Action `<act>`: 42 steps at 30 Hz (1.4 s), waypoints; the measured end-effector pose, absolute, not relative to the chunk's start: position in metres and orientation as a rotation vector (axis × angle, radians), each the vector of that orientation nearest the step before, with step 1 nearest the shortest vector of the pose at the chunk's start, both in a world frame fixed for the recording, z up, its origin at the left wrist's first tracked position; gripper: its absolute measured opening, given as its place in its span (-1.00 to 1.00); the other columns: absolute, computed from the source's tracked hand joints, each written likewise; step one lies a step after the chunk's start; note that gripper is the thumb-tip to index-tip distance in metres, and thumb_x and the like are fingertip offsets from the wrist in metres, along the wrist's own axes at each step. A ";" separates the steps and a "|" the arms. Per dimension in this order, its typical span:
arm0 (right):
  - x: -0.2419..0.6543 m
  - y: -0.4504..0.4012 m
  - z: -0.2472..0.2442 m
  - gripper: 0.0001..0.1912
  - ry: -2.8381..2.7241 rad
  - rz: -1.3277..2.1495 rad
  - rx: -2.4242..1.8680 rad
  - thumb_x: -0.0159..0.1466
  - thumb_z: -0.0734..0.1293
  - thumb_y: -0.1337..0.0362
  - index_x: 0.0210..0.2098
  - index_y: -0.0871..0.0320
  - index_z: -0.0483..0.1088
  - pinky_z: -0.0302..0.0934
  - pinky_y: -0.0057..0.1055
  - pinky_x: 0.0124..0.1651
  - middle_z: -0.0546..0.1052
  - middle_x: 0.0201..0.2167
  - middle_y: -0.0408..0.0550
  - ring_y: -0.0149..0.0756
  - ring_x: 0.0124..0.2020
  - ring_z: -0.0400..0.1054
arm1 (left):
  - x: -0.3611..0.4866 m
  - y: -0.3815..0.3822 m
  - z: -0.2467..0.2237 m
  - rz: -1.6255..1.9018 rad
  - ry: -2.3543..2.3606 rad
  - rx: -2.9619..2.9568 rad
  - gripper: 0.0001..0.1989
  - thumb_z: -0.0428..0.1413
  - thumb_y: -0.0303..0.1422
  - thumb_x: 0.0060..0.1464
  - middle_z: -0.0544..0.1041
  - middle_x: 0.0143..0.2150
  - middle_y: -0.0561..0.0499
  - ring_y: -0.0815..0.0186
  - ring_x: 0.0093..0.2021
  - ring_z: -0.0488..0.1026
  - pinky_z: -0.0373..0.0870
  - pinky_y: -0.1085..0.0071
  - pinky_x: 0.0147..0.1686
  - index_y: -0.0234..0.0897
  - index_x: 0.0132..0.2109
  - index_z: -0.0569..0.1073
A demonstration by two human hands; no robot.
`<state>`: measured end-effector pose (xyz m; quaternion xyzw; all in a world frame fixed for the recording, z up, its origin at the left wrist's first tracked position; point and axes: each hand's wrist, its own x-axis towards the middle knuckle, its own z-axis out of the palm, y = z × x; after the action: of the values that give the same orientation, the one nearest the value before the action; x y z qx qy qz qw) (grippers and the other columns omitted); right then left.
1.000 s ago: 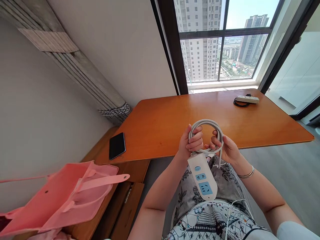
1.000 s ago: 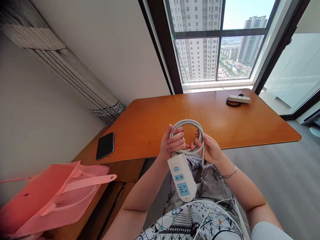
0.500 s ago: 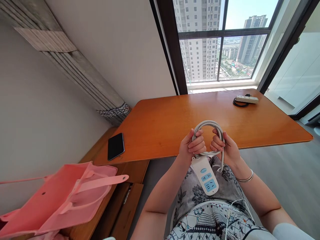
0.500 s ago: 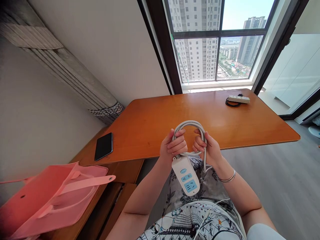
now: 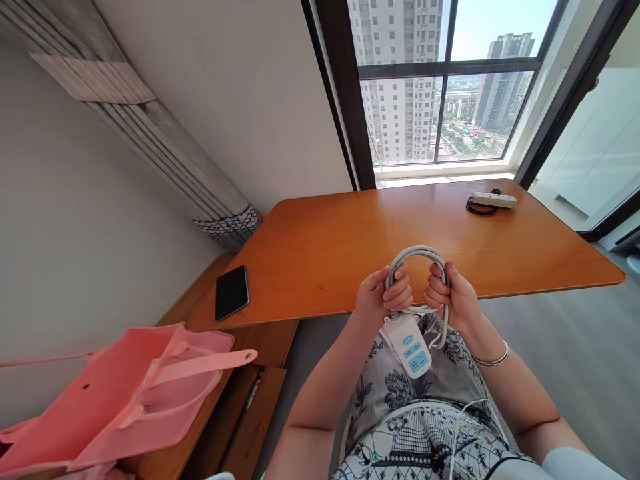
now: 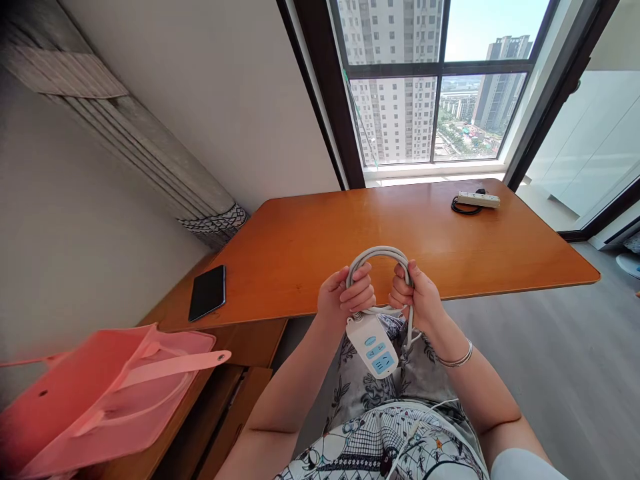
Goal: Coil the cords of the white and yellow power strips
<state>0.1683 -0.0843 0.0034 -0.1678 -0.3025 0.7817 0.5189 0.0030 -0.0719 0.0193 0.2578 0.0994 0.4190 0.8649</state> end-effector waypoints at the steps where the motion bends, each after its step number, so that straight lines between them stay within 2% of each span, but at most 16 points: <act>1: 0.168 -0.084 0.004 -0.49 -0.734 1.851 -0.427 0.16 0.45 -0.13 -0.42 0.10 0.17 -0.14 -0.58 -0.64 -0.12 -0.70 -0.42 -0.56 -0.70 -0.33 | 0.003 -0.072 0.020 0.880 0.220 0.542 -0.57 -0.12 -0.14 0.32 -0.08 -0.73 0.24 0.51 -0.76 -0.22 -0.05 0.56 -0.72 -0.25 -0.48 0.23; 4: 0.167 -0.083 0.005 -0.46 -0.740 1.817 -0.486 0.11 0.48 -0.14 -0.43 0.11 0.18 -0.17 -0.58 -0.65 -0.10 -0.70 -0.42 -0.58 -0.70 -0.32 | 0.004 -0.070 0.019 0.884 0.248 0.543 -0.49 -0.18 -0.04 0.34 -0.13 -0.75 0.25 0.51 -0.75 -0.26 -0.05 0.56 -0.72 -0.25 -0.50 0.22; 7: 0.167 -0.081 0.005 -0.45 -0.735 1.825 -0.521 0.08 0.50 -0.14 -0.42 0.12 0.19 -0.17 -0.59 -0.65 -0.08 -0.70 -0.43 -0.59 -0.71 -0.31 | 0.005 -0.069 0.018 0.881 0.248 0.552 -0.46 -0.24 -0.08 0.37 -0.17 -0.76 0.27 0.51 -0.75 -0.33 -0.07 0.58 -0.73 -0.27 -0.51 0.25; 12: 0.167 -0.080 0.002 -0.46 -0.753 1.849 -0.547 0.12 0.46 -0.17 -0.41 0.10 0.18 -0.10 -0.58 -0.65 -0.08 -0.71 -0.43 -0.57 -0.71 -0.29 | 0.006 -0.070 0.017 0.848 0.283 0.630 -0.51 -0.20 -0.09 0.37 -0.14 -0.78 0.30 0.51 -0.76 -0.36 -0.06 0.58 -0.74 -0.30 -0.32 0.43; 14: 0.168 -0.080 0.001 -0.46 -0.762 1.855 -0.529 0.11 0.46 -0.18 -0.42 0.10 0.18 -0.06 -0.57 -0.64 -0.08 -0.71 -0.43 -0.57 -0.72 -0.28 | 0.005 -0.072 0.018 0.824 0.272 0.648 -0.51 -0.17 -0.05 0.35 -0.14 -0.79 0.29 0.51 -0.77 -0.35 -0.07 0.58 -0.75 -0.27 -0.39 0.38; 16: 0.169 -0.080 0.000 -0.45 -0.792 1.871 -0.506 0.12 0.46 -0.18 -0.44 0.10 0.18 0.04 -0.55 -0.61 -0.05 -0.72 -0.43 -0.58 -0.73 -0.25 | 0.003 -0.074 0.018 0.812 0.261 0.641 -0.49 -0.12 0.00 0.31 -0.15 -0.80 0.28 0.51 -0.79 -0.33 -0.08 0.57 -0.75 -0.24 -0.50 0.24; 18: 0.170 -0.080 -0.001 -0.46 -0.836 1.895 -0.494 0.13 0.44 -0.20 -0.44 0.10 0.20 0.16 -0.49 -0.56 0.00 -0.72 -0.41 -0.56 -0.74 -0.13 | 0.003 -0.076 0.019 0.797 0.263 0.626 -0.47 -0.08 0.03 0.29 -0.17 -0.80 0.28 0.51 -0.80 -0.31 -0.08 0.57 -0.76 -0.22 -0.53 0.11; 22: 0.172 -0.083 -0.005 -0.45 -0.877 1.873 -0.507 0.10 0.41 -0.26 -0.31 0.11 0.33 0.30 -0.37 -0.47 0.26 -0.66 -0.28 -0.36 -0.60 0.30 | 0.002 -0.080 0.021 0.768 0.262 0.619 -0.47 -0.06 0.02 0.28 -0.15 -0.80 0.28 0.50 -0.80 -0.29 -0.09 0.57 -0.76 -0.21 -0.52 0.05; 25: 0.172 -0.085 -0.009 -0.41 -0.880 1.772 -0.573 0.06 0.43 -0.28 -0.28 0.12 0.37 0.29 -0.38 -0.50 0.40 -0.58 -0.20 -0.30 -0.53 0.40 | 0.002 -0.081 0.023 0.772 0.245 0.633 -0.49 -0.08 0.00 0.30 -0.14 -0.80 0.28 0.51 -0.79 -0.31 -0.10 0.58 -0.76 -0.21 -0.51 0.07; 29: 0.173 -0.084 -0.014 -0.40 -0.958 1.624 -0.723 0.06 0.42 -0.31 -0.39 0.14 0.35 0.22 -0.42 -0.57 0.42 -0.65 -0.16 -0.33 -0.63 0.33 | 0.001 -0.080 0.024 0.755 0.223 0.702 -0.53 -0.01 -0.03 0.28 -0.09 -0.80 0.28 0.51 -0.79 -0.29 -0.10 0.58 -0.76 -0.23 -0.48 0.17; 35: 0.168 -0.080 -0.014 -0.37 -0.968 1.469 -0.780 0.12 0.34 -0.35 -0.54 0.11 0.21 -0.04 -0.47 -0.67 0.17 -0.80 -0.27 -0.44 -0.75 0.12 | 0.007 -0.079 0.020 0.786 0.273 0.787 -0.57 0.01 0.02 0.25 -0.04 -0.78 0.28 0.52 -0.77 -0.24 -0.04 0.59 -0.73 -0.28 -0.31 0.41; 39: 0.165 -0.081 -0.010 -0.38 -0.934 1.543 -0.681 0.14 0.34 -0.32 -0.57 0.08 0.14 -0.09 -0.45 -0.66 0.09 -0.81 -0.31 -0.47 -0.76 0.00 | 0.011 -0.081 0.017 0.784 0.249 0.787 -0.62 0.14 -0.01 0.16 0.01 -0.76 0.28 0.53 -0.77 -0.20 0.00 0.59 -0.72 -0.26 -0.33 0.37; 42: 0.167 -0.083 -0.010 -0.41 -0.961 1.545 -0.678 0.18 0.31 -0.30 -0.55 0.08 0.17 -0.08 -0.43 -0.64 0.10 -0.81 -0.30 -0.45 -0.76 0.02 | 0.010 -0.081 0.017 0.780 0.276 0.740 -0.60 0.15 -0.03 0.16 0.01 -0.72 0.28 0.54 -0.77 -0.21 0.00 0.58 -0.73 -0.24 -0.39 0.26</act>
<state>0.1669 -0.0831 -0.0097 -0.2883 -0.4083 0.6569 0.5644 0.0101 -0.0810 0.0166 0.3512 0.1312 0.3704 0.8499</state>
